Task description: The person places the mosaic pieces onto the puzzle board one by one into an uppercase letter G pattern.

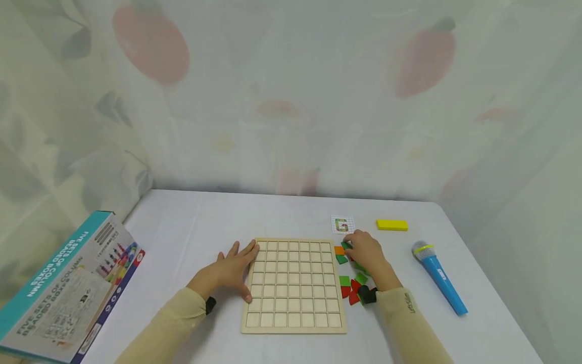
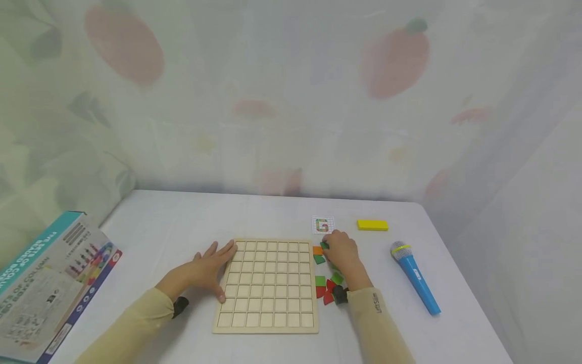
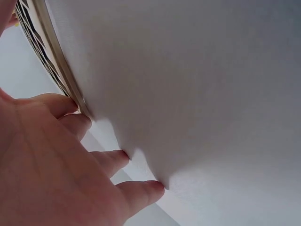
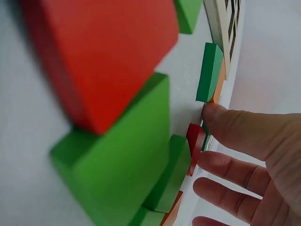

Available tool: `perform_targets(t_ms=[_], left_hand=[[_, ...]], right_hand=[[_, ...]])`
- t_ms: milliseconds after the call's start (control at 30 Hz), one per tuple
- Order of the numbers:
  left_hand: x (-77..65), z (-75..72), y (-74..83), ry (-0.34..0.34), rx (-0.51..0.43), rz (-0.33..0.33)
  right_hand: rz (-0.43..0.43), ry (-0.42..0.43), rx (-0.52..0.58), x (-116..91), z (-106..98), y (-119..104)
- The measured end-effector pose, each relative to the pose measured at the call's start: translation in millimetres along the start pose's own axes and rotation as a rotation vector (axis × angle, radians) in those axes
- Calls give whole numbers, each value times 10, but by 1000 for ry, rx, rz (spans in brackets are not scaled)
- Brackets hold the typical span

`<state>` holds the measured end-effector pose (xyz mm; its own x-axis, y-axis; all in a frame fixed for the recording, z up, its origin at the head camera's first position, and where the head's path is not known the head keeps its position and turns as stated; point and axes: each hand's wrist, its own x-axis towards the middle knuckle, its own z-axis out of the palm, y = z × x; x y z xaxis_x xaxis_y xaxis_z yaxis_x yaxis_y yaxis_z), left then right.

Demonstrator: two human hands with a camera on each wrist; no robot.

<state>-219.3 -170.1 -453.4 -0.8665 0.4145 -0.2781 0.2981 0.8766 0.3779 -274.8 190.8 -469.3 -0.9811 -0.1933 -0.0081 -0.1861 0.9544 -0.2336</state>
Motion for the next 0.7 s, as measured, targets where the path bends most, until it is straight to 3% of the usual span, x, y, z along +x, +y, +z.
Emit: perform_targets(t_ms=[400,700], left_hand=[[11,6,-15,-9,1,9],[24,23,-62,-14,-1,11]], right_hand=[[-4,-35,-39,42,-30,-36],[-66,-65,-14,7,-82,47]])
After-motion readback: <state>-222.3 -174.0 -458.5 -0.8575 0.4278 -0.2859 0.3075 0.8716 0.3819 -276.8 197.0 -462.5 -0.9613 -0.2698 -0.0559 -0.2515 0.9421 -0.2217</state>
